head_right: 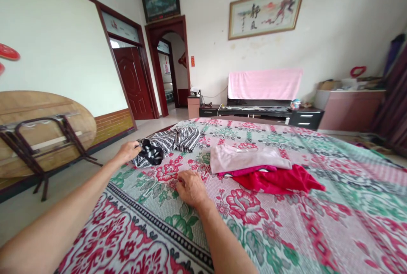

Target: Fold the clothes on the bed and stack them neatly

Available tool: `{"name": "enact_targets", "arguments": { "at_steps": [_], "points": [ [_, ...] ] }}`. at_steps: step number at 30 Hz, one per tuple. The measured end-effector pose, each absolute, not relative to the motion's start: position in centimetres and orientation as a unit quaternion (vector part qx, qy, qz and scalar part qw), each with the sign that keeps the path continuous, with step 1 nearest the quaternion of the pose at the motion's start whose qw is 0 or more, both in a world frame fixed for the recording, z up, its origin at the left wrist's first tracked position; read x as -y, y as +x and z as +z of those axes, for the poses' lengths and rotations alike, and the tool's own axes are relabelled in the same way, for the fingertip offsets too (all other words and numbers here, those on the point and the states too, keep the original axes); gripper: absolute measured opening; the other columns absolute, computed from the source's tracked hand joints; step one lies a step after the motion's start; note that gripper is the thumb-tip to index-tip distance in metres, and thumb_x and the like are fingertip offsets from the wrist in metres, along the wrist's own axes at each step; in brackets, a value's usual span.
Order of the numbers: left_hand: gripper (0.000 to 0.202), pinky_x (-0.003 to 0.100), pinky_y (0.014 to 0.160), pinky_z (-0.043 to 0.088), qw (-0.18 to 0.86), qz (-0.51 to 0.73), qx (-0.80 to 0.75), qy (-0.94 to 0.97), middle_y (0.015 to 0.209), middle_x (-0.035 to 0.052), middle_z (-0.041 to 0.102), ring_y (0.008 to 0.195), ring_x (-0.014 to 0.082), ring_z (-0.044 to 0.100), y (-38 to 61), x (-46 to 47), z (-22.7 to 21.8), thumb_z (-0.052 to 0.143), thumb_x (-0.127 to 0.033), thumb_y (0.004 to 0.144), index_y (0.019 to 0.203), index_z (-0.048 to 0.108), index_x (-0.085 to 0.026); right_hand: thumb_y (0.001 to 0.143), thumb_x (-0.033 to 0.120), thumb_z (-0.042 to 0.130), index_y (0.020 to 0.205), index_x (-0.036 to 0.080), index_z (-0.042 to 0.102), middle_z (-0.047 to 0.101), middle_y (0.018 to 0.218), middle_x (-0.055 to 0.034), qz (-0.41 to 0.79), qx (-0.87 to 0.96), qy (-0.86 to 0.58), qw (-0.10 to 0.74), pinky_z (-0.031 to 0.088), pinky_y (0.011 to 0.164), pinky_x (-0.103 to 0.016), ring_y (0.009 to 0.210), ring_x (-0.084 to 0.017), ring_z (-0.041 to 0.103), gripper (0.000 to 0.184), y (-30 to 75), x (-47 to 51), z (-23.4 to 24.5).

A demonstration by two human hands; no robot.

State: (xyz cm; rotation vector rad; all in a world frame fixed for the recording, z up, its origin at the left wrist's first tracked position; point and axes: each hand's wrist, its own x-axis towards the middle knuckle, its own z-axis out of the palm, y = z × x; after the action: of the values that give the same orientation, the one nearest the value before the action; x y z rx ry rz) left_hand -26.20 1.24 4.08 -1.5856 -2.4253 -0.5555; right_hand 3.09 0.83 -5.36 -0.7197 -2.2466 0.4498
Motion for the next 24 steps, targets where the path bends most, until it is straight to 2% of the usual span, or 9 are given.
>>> {"name": "enact_targets", "arguments": {
  "at_steps": [5,9,11,13,16,18,21,24],
  "points": [
    [0.036,0.028,0.074,0.043,0.138,-0.17,0.836,-0.503,0.093,0.0097,0.07,0.092,0.0238,0.063,-27.0,-0.7,3.2,0.036,-0.033,0.083,0.094,0.067,-0.02,0.075,0.009,0.05,0.081,0.018,0.063,0.066,0.082,-0.0029,0.177,0.869,-0.283,0.366,0.041,0.077,-0.025,0.08,-0.015,0.058,0.017,3.1,-0.6,-5.1],
    [0.033,0.035,0.075,0.045,0.076,-0.119,0.885,-0.444,0.1,0.017,0.068,0.095,0.0303,0.063,-27.8,-0.2,2.1,0.044,-0.028,0.078,0.095,0.069,-0.015,0.075,0.008,0.049,0.079,0.018,0.064,0.067,0.081,-0.003,0.182,0.862,-0.288,0.375,0.041,0.075,-0.024,0.078,-0.015,0.059,0.019,3.2,-0.5,-4.9],
    [0.035,0.038,0.076,0.046,0.074,-0.114,0.896,-0.423,0.108,0.0193,0.065,0.098,0.0329,0.061,-27.4,0.1,1.7,0.047,-0.025,0.076,0.103,0.067,-0.014,0.074,0.007,0.048,0.079,0.018,0.065,0.067,0.08,-0.0025,0.187,0.859,-0.288,0.379,0.042,0.075,-0.023,0.077,-0.015,0.059,0.021,3.1,-0.4,-5.0],
    [0.043,0.041,0.084,0.045,0.154,-0.143,0.869,-0.449,0.12,0.0187,0.059,0.108,0.0324,0.055,-26.0,0.1,1.7,0.044,-0.023,0.078,0.116,0.06,-0.013,0.074,0.006,0.048,0.079,0.019,0.065,0.067,0.079,-0.0022,0.189,0.857,-0.285,0.384,0.042,0.075,-0.023,0.077,-0.015,0.059,0.022,3.1,-0.4,-5.1],
    [0.047,0.037,0.102,0.034,0.253,-0.167,0.766,-0.566,0.137,0.0122,0.046,0.124,0.026,0.043,-22.7,-1.4,2.1,0.038,-0.021,0.083,0.128,0.052,-0.017,0.074,0.007,0.047,0.079,0.019,0.066,0.068,0.08,-0.0021,0.196,0.854,-0.283,0.391,0.043,0.075,-0.023,0.077,-0.015,0.06,0.023,3.0,-0.7,-5.3],
    [0.043,0.037,0.107,0.029,0.239,-0.148,0.732,-0.62,0.14,0.0084,0.045,0.129,0.0244,0.037,-20.5,-3.2,2.4,0.038,-0.024,0.086,0.125,0.055,-0.022,0.075,0.007,0.046,0.078,0.019,0.066,0.068,0.079,-0.0027,0.19,0.833,-0.319,0.41,0.043,0.074,-0.023,0.076,-0.015,0.061,0.023,3.2,-1.0,-5.5],
    [0.043,0.041,0.107,0.026,0.195,-0.118,0.742,-0.63,0.139,0.0088,0.044,0.133,0.0275,0.031,-19.1,-6.4,2.2,0.047,-0.032,0.083,0.125,0.054,-0.025,0.075,0.007,0.045,0.08,0.019,0.066,0.068,0.08,-0.0052,0.149,0.78,-0.411,0.449,0.043,0.074,-0.024,0.077,-0.016,0.061,0.025,3.8,-1.8,-5.9],
    [0.07,0.044,0.104,0.03,0.14,-0.096,0.789,-0.59,0.144,0.0145,0.037,0.135,0.0332,0.026,-20.2,-9.3,1.3,0.059,-0.043,0.073,0.137,0.04,-0.022,0.075,0.007,0.046,0.079,0.019,0.067,0.067,0.08,-0.0058,0.116,0.772,-0.447,0.436,0.042,0.074,-0.024,0.077,-0.017,0.06,0.024,4.4,-2.3,-6.3]
  ]
}}
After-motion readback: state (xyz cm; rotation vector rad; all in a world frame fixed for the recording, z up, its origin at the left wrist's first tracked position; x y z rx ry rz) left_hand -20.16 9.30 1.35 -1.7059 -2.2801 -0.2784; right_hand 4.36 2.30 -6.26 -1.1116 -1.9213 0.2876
